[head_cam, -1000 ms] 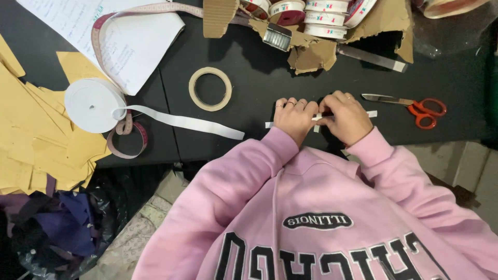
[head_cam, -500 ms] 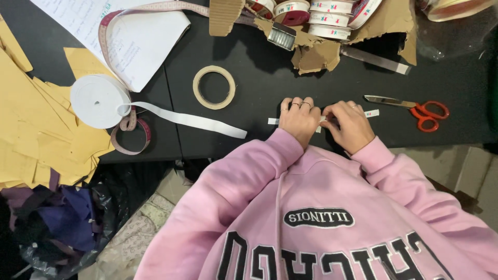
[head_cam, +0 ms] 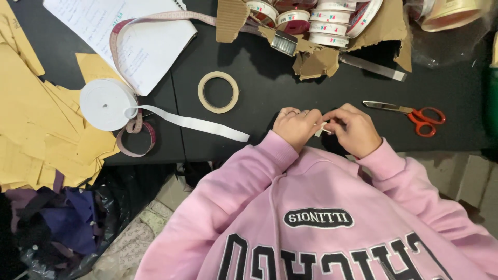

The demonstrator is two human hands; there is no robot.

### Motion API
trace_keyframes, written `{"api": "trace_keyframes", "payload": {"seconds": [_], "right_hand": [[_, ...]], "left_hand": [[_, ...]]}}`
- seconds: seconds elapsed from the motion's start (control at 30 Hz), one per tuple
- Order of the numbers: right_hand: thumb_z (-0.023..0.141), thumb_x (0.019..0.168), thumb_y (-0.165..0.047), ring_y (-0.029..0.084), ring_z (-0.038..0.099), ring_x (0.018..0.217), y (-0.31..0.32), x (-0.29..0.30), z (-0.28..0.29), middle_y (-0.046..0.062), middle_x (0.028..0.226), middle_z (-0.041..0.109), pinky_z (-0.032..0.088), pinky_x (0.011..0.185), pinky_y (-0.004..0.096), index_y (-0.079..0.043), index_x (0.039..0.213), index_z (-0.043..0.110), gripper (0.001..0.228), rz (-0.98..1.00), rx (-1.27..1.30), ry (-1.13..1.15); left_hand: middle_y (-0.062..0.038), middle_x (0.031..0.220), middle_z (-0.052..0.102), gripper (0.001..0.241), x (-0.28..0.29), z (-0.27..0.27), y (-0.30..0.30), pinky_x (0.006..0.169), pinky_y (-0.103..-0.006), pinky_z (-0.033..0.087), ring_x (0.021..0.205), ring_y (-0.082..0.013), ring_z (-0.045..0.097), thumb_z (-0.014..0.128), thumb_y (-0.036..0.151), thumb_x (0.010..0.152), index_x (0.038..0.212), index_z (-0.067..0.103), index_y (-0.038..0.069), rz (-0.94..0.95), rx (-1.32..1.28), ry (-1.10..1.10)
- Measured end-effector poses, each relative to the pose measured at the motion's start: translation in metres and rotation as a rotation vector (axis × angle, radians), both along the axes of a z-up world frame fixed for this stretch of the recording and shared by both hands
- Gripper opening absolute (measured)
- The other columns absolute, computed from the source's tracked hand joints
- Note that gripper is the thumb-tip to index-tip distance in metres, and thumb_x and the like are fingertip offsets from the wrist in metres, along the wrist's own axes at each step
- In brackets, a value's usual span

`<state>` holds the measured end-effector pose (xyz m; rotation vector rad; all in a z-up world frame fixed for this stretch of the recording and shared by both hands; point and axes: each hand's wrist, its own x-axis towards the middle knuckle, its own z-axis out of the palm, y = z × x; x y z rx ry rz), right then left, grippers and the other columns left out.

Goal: The person repeatedly takes rolls of white ribbon from a cardboard box, unrolls a length, and cuts it into small pieces using red-handled scissors. The cut ribbon pieces are placed on the table, and the empty cardboard cores are returned to the box.

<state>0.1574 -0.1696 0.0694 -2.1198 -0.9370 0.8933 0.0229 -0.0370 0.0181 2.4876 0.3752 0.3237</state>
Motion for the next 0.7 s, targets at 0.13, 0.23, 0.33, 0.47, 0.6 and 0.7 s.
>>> {"api": "trace_keyframes", "payload": {"seconds": [0.13,0.23,0.33,0.47,0.6,0.7], "right_hand": [[0.076,0.084,-0.004,0.028,0.063,0.076,-0.008,0.004,-0.021,0.014,0.084,0.065,0.051,0.068,0.037,-0.004,0.098,0.077,0.015,0.11,-0.044,-0.117],[0.075,0.085,-0.007,0.031,0.063,0.083,-0.011,0.007,-0.034,0.014,0.085,0.065,0.05,0.073,0.039,-0.001,0.091,0.073,0.008,0.219,-0.037,-0.132],[0.072,0.087,-0.009,0.034,0.062,0.083,-0.01,0.011,-0.037,0.018,0.088,0.063,0.05,0.075,0.04,0.0,0.095,0.071,0.012,0.306,-0.072,-0.13],[0.056,0.101,-0.022,0.024,0.06,0.079,0.0,0.02,-0.022,0.01,0.086,0.062,0.051,0.071,0.036,-0.003,0.109,0.06,0.021,0.341,-0.152,0.264],[0.043,0.107,-0.029,0.013,0.058,0.071,-0.001,0.025,-0.024,0.003,0.078,0.059,0.053,0.067,0.029,-0.005,0.113,0.058,0.028,0.154,-0.207,0.722],[0.045,0.109,-0.027,0.014,0.058,0.072,-0.006,0.024,-0.043,0.005,0.081,0.058,0.05,0.067,0.029,-0.002,0.112,0.057,0.028,0.026,-0.16,0.596]], "left_hand": [[-0.004,0.08,0.069,0.019,-0.003,0.001,0.001,0.092,-0.043,0.05,0.081,-0.0267,0.069,0.067,0.034,0.094,0.093,0.061,0.016,-0.032,0.001,-0.039],[-0.003,0.082,0.068,0.012,-0.006,-0.004,0.0,0.103,-0.0472,0.048,0.083,-0.0263,0.069,0.066,0.028,0.093,0.092,0.064,0.016,-0.069,-0.016,-0.038],[-0.002,0.083,0.067,0.01,-0.012,-0.006,0.002,0.115,-0.0532,0.043,0.086,-0.0261,0.069,0.067,0.025,0.094,0.09,0.065,0.016,-0.091,-0.013,-0.012],[-0.002,0.082,0.066,0.009,-0.019,0.012,0.015,0.117,-0.0576,0.038,0.087,-0.0271,0.068,0.07,0.025,0.091,0.098,0.071,0.019,-0.071,-0.164,-0.04],[0.0,0.085,0.07,0.013,-0.031,0.03,0.024,0.116,-0.0586,0.038,0.089,-0.0259,0.069,0.073,0.027,0.091,0.103,0.075,0.02,0.02,-0.431,-0.003],[0.001,0.093,0.075,0.015,-0.037,0.047,0.033,0.115,-0.0552,0.04,0.09,-0.0221,0.074,0.075,0.025,0.091,0.104,0.076,0.018,0.111,-0.559,-0.059]]}}
